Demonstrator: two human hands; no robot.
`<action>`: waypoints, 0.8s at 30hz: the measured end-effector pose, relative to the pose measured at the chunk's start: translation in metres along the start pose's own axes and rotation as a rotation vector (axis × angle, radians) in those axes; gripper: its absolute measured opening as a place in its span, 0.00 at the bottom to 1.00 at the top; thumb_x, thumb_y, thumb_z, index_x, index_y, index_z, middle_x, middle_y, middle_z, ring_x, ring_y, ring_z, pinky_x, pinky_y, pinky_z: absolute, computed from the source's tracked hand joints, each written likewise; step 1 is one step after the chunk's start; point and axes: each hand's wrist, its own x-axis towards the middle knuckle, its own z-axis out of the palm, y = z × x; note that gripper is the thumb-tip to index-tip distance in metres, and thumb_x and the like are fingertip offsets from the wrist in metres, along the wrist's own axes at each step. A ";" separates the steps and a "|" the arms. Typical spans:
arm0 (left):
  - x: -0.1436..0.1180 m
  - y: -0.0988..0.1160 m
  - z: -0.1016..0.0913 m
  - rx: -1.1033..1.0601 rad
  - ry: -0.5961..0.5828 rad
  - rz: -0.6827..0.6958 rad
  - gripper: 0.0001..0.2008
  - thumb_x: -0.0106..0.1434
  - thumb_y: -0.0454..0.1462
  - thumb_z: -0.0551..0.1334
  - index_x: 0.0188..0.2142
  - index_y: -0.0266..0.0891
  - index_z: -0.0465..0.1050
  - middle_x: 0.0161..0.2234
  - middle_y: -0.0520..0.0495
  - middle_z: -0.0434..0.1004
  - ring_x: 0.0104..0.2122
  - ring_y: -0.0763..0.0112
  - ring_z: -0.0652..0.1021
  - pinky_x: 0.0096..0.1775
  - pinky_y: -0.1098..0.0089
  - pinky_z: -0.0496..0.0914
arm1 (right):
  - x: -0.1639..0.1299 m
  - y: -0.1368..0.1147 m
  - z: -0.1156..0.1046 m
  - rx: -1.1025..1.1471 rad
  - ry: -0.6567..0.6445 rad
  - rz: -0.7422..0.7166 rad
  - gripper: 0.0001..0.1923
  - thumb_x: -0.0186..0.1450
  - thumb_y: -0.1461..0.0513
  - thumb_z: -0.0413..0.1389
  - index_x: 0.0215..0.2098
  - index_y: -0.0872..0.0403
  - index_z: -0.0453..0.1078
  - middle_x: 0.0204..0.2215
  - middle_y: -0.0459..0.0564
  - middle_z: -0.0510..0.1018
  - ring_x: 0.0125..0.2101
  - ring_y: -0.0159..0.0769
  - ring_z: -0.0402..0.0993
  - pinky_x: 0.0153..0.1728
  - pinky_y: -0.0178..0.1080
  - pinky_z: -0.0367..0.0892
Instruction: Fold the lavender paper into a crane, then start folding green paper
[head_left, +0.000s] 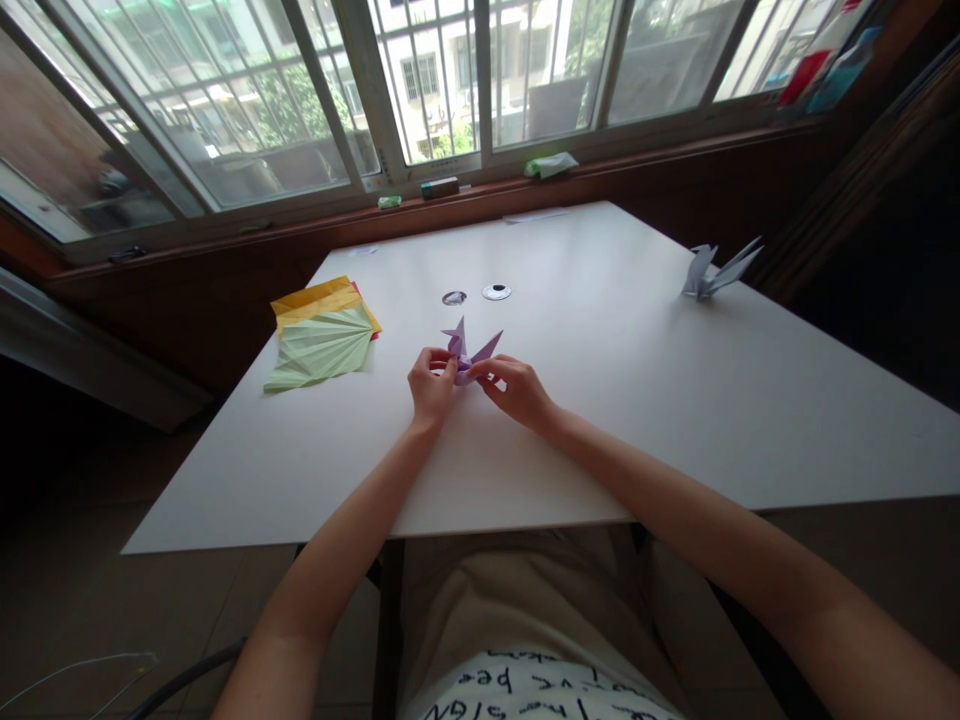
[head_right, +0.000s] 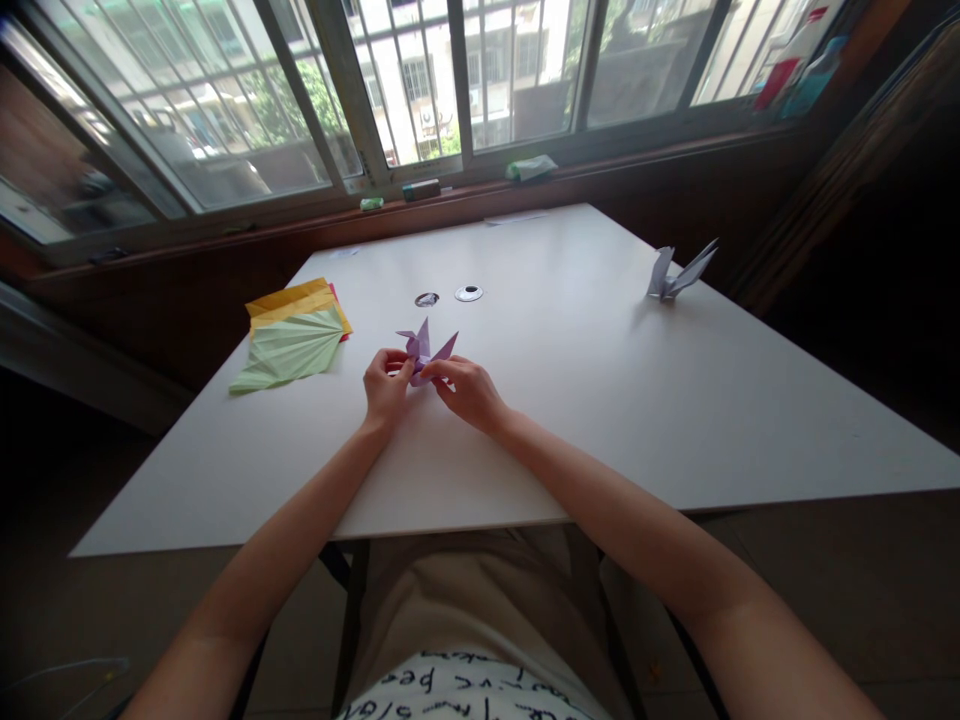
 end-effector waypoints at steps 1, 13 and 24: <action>0.000 0.000 0.000 0.000 -0.002 0.002 0.04 0.53 0.36 0.60 0.27 0.39 0.66 0.26 0.51 0.72 0.26 0.73 0.74 0.27 0.73 0.68 | 0.000 -0.001 0.000 0.002 0.002 0.001 0.12 0.58 0.67 0.49 0.34 0.48 0.72 0.30 0.47 0.74 0.28 0.32 0.68 0.32 0.36 0.65; -0.003 0.003 0.001 0.021 -0.009 0.067 0.03 0.53 0.36 0.60 0.27 0.39 0.66 0.26 0.52 0.72 0.26 0.74 0.73 0.27 0.74 0.66 | 0.005 -0.004 -0.007 -0.085 0.270 0.190 0.10 0.62 0.57 0.48 0.41 0.52 0.62 0.31 0.49 0.71 0.30 0.34 0.68 0.31 0.37 0.63; -0.005 0.005 0.002 0.029 -0.010 0.139 0.02 0.54 0.34 0.60 0.28 0.39 0.66 0.25 0.53 0.71 0.26 0.75 0.73 0.27 0.75 0.66 | 0.006 0.006 -0.003 -0.184 0.345 0.108 0.14 0.60 0.63 0.49 0.45 0.52 0.58 0.42 0.53 0.68 0.41 0.40 0.66 0.41 0.46 0.65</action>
